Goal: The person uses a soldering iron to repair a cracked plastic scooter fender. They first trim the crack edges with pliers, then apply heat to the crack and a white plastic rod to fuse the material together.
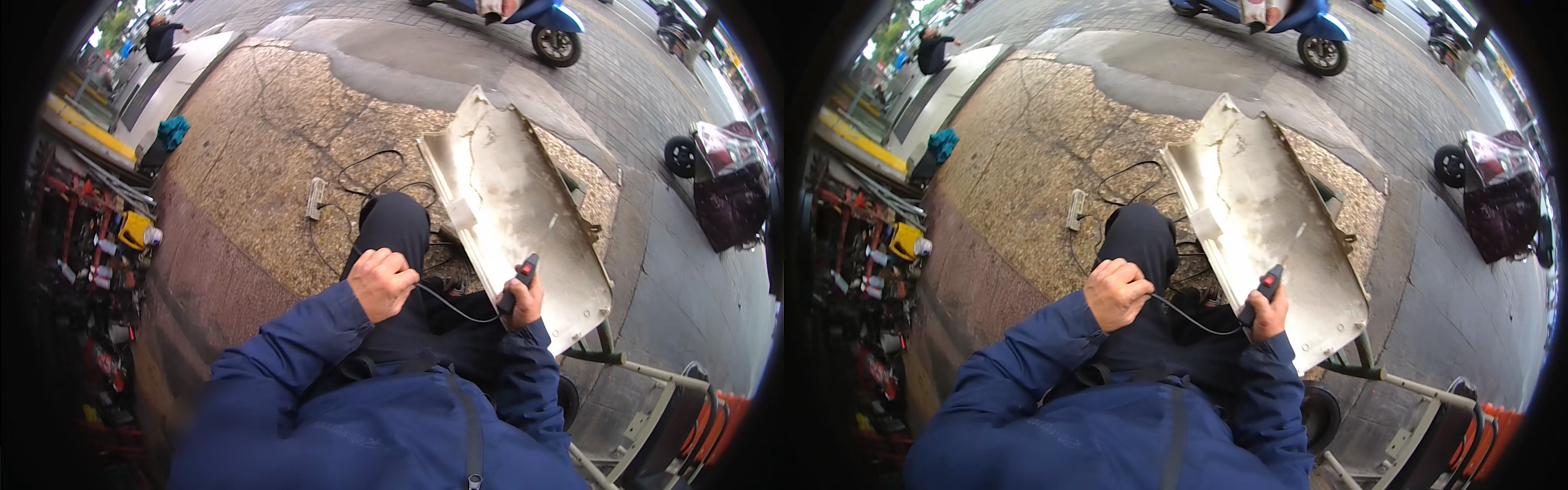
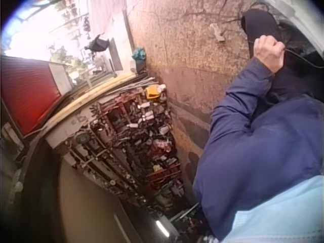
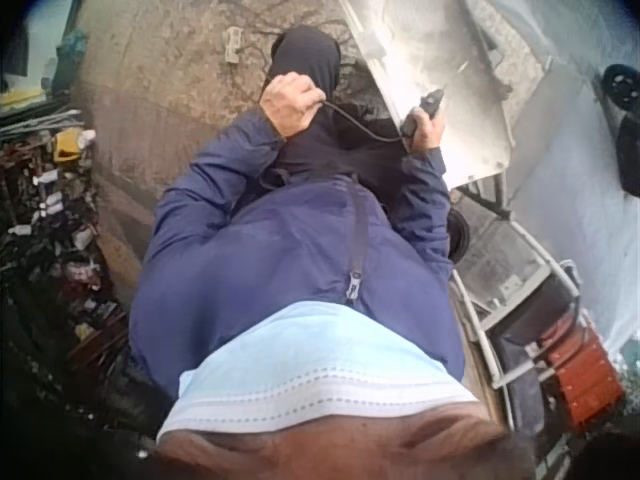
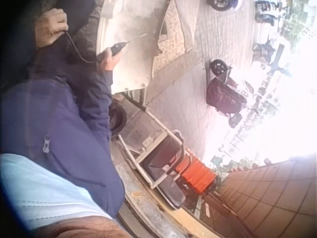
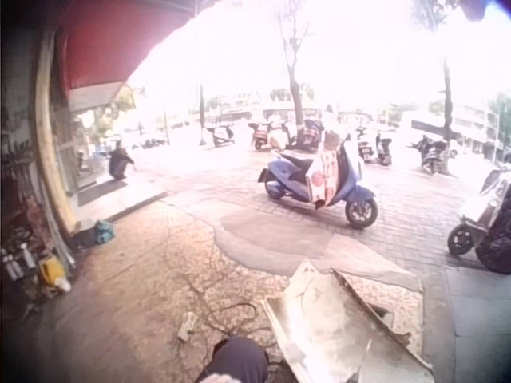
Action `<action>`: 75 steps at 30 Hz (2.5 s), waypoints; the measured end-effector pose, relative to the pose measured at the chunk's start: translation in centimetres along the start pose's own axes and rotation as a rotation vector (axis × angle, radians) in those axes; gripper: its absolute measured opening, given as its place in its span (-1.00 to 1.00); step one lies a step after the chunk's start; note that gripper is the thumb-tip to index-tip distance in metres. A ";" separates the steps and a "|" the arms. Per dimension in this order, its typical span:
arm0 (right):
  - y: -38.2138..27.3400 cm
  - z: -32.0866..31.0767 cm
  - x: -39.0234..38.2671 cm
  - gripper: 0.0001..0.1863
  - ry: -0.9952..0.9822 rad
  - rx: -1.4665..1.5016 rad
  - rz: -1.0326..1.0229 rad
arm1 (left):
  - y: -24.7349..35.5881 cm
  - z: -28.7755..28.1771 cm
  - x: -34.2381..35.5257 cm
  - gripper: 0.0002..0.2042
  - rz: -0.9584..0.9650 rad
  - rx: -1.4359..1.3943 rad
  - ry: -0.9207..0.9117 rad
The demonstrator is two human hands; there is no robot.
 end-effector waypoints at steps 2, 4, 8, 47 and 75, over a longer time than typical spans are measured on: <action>-0.8 -0.1 -0.6 -0.47 -0.017 0.091 0.017 | 0.2 -0.1 1.0 -0.90 0.039 -0.048 0.088; -1.7 -0.1 -1.1 -0.47 0.002 0.119 0.049 | 0.8 0.0 2.2 -0.87 0.066 -0.104 0.150; -3.1 -0.3 -1.8 -0.43 0.015 0.196 0.057 | 2.0 -0.1 4.9 -0.86 0.112 -0.221 0.233; -5.1 2.7 -2.0 -0.28 -0.121 -0.632 0.133 | -10.9 21.7 10.9 -0.63 -1.355 -1.573 0.515; -6.5 2.9 0.3 -0.23 -0.245 -0.884 0.200 | -9.9 20.1 12.3 -0.73 -1.208 -1.686 0.327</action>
Point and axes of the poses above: each hand's wrist, its own x-axis towards the middle knuckle, its own z-axis out of the palm, y = z × x, the point moved 1 cm from there along x, towards the middle knuckle, and after that the axes turned 7 degrees about z, right-handed, at the moved point
